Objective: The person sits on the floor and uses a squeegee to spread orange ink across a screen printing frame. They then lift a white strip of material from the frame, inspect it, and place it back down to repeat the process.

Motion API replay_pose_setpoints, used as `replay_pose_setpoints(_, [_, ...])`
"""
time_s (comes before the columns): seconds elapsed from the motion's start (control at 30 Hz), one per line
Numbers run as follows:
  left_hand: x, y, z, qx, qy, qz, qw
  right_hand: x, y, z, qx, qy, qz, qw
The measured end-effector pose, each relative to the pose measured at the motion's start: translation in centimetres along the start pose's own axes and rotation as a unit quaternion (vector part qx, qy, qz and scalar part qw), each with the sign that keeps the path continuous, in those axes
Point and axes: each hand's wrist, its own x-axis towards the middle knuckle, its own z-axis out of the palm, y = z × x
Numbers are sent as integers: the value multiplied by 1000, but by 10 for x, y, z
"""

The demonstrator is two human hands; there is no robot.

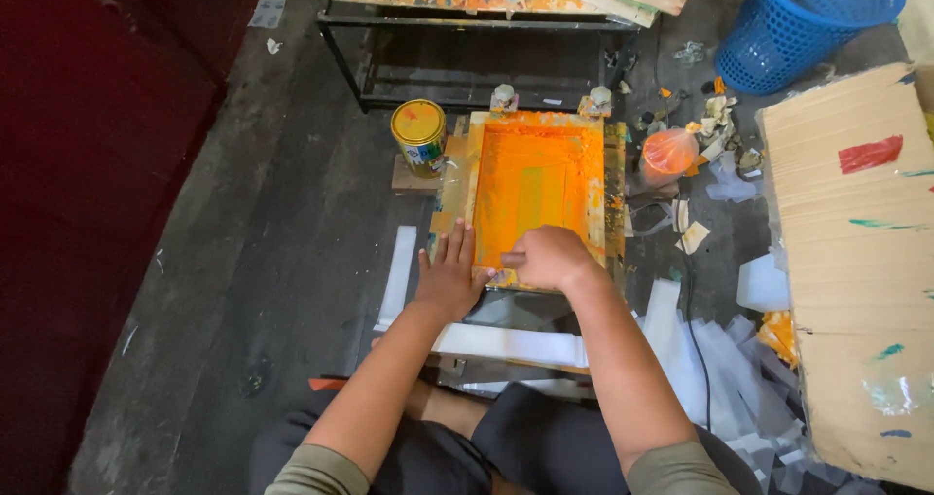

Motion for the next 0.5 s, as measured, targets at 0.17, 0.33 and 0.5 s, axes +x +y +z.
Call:
replay_pose_setpoints(0.17, [10, 0, -4, 0, 10, 6, 1000, 11, 8, 2, -6, 143, -28, 989])
replay_pose_setpoints(0.33, [41, 0, -20, -8, 20, 13, 1000, 65, 51, 34, -57, 331, -73, 939])
replay_pose_setpoints(0.5, [57, 10, -39, -23, 47, 0, 999, 81, 62, 48, -137, 314, -38, 939])
